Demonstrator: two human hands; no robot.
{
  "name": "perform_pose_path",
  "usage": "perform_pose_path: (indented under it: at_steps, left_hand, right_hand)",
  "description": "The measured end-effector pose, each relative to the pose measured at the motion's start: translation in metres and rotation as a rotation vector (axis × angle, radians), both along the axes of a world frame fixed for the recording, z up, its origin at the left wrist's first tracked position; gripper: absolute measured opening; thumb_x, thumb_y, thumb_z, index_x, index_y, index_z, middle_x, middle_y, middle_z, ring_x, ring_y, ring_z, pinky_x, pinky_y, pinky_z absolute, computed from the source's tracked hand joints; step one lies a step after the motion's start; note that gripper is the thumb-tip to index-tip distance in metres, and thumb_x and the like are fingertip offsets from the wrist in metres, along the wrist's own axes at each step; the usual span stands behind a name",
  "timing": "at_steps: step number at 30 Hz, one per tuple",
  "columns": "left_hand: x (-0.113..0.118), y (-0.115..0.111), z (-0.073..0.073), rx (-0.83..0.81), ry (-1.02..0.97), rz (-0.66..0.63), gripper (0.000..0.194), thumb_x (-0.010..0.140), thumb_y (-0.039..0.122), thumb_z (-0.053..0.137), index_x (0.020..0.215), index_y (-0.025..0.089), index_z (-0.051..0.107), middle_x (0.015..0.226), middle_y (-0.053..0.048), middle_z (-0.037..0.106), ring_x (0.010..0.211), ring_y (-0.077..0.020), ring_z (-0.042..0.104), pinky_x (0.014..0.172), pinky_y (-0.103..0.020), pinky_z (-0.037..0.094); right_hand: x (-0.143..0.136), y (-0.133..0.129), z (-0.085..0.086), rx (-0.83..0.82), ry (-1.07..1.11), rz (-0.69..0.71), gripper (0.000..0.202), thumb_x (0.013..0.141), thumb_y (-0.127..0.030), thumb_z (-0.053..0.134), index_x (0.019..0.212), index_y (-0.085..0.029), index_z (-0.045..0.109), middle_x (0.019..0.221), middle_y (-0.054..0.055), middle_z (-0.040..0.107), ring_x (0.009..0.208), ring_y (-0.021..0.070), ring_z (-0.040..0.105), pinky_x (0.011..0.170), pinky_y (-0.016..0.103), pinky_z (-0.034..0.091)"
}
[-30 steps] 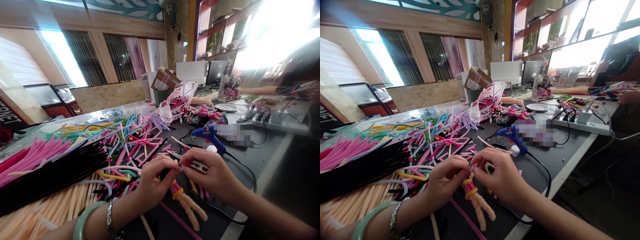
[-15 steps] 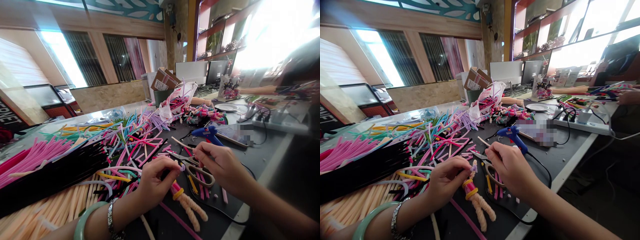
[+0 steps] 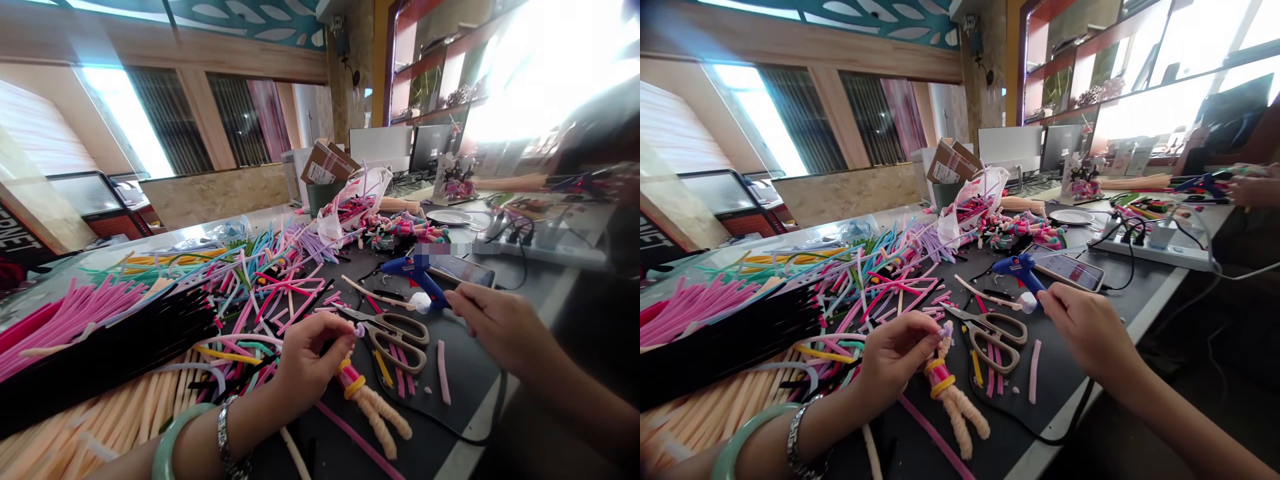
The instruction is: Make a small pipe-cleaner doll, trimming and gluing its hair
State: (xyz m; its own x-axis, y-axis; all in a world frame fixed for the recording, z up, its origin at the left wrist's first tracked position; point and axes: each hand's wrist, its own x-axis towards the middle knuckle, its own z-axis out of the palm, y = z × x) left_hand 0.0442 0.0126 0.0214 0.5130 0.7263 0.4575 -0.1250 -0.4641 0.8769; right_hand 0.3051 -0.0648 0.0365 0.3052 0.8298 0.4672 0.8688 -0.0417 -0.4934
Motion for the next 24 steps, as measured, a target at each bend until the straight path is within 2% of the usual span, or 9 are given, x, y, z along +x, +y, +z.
perform_pose_path:
  at_steps: [4,8,14,16,18,21,24]
  left_hand:
    - [-0.001,0.001,-0.001,0.018,0.02,0.004,0.007,0.083,0.022,0.06,0.083,0.014,0.062,0.071,-0.004,0.061,0.061,-0.0129,0.059,0.053,-0.023,0.049]
    - [-0.001,0.002,-0.002,0.055,0.035,0.022,0.007,0.083,0.021,0.059,0.082,0.015,0.061,0.073,-0.004,0.061,0.063,-0.0136,0.059,0.056,-0.025,0.051]
    - [-0.002,0.002,-0.002,0.085,0.045,0.031,0.007,0.083,0.022,0.059,0.082,0.015,0.061,0.073,-0.004,0.06,0.064,-0.0138,0.059,0.059,-0.025,0.051]
    - [-0.002,0.002,-0.002,0.094,0.041,0.04,0.008,0.083,0.023,0.06,0.083,0.015,0.061,0.073,-0.004,0.06,0.064,-0.0136,0.059,0.058,-0.025,0.051]
    - [-0.002,0.002,-0.002,0.104,0.033,0.053,0.008,0.083,0.022,0.06,0.083,0.015,0.061,0.073,-0.004,0.06,0.063,-0.0133,0.059,0.058,-0.024,0.051]
    - [-0.002,0.002,-0.002,0.111,0.028,0.061,0.007,0.083,0.022,0.06,0.083,0.015,0.062,0.073,-0.003,0.06,0.063,-0.013,0.059,0.058,-0.024,0.05]
    - [-0.002,0.002,-0.002,0.101,0.032,0.065,0.006,0.083,0.021,0.06,0.083,0.015,0.062,0.073,-0.003,0.061,0.063,-0.0127,0.058,0.058,-0.024,0.05]
  right_hand:
    - [0.007,0.007,0.005,-0.183,-0.028,0.028,0.029,0.082,-0.042,0.049,0.063,-0.023,0.06,0.049,-0.001,0.061,0.045,0.0166,0.055,0.05,0.028,0.036]
    - [0.004,0.008,0.004,-0.171,-0.042,0.025,0.026,0.079,-0.043,0.056,0.065,-0.024,0.066,0.051,-0.002,0.063,0.049,0.0178,0.057,0.053,0.03,0.037]
    - [0.006,0.01,-0.001,-0.127,-0.027,0.037,0.03,0.069,-0.043,0.069,0.051,-0.023,0.055,0.053,-0.002,0.064,0.051,0.0181,0.056,0.051,0.029,0.039]
    - [0.009,0.012,-0.002,-0.123,-0.01,0.05,0.026,0.07,-0.042,0.067,0.053,-0.023,0.059,0.055,-0.002,0.065,0.052,0.0193,0.058,0.053,0.03,0.041]
    - [0.011,0.013,-0.002,-0.122,0.016,0.065,0.021,0.075,-0.041,0.061,0.065,-0.024,0.068,0.06,-0.001,0.068,0.056,0.0206,0.061,0.058,0.031,0.043]
    - [0.012,0.013,-0.002,-0.114,0.043,0.051,0.029,0.082,-0.044,0.05,0.082,-0.024,0.072,0.063,0.001,0.07,0.058,0.0212,0.063,0.06,0.032,0.043]
    - [0.01,0.013,-0.001,-0.074,0.005,-0.043,0.035,0.082,-0.051,0.05,0.07,-0.023,0.067,0.054,0.001,0.064,0.049,0.0191,0.058,0.053,0.032,0.04]
